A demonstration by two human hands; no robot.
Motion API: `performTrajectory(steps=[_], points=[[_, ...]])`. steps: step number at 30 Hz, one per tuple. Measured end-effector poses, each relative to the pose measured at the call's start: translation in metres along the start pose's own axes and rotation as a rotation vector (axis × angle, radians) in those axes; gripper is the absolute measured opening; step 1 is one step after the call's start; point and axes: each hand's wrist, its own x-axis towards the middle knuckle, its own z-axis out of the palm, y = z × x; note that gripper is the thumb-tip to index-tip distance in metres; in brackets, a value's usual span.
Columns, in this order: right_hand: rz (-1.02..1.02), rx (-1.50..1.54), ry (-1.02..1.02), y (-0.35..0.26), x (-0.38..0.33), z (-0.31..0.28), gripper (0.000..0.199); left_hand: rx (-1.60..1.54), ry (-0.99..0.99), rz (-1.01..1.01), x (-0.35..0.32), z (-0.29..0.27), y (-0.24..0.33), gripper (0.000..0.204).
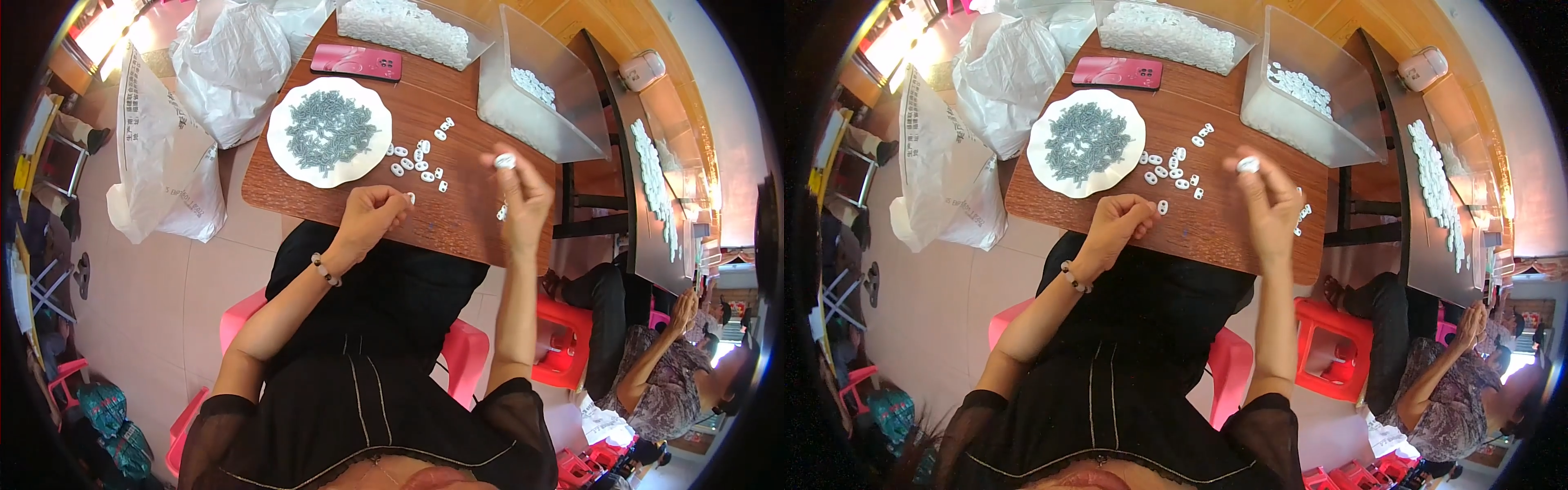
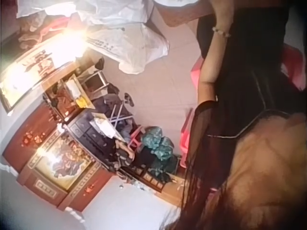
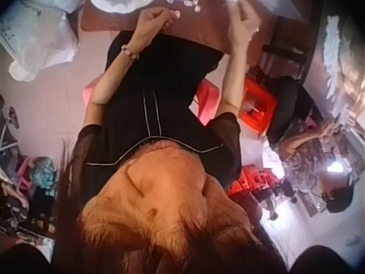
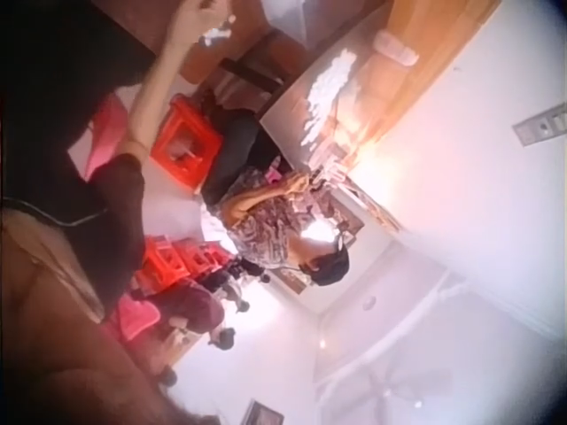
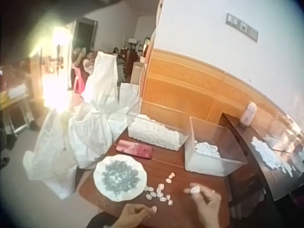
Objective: Assembling small plastic parts by inserting small grey pins into white plastic bases.
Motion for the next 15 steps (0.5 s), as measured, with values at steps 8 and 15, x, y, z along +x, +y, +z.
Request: performTrajectory(steps=[8, 15], points=[[-0.234, -0.968, 0.357, 0.001, 0.115, -0.074, 0.034, 0.035, -0.051, 0.063, 0.002, 0.005, -0.009, 0.018], [-0.373, -0.935, 0.401, 0.009, 0.098, -0.042, 0.025, 0.103, -0.067, 0.136, 0.003, 0.001, -0.016, 0.017]])
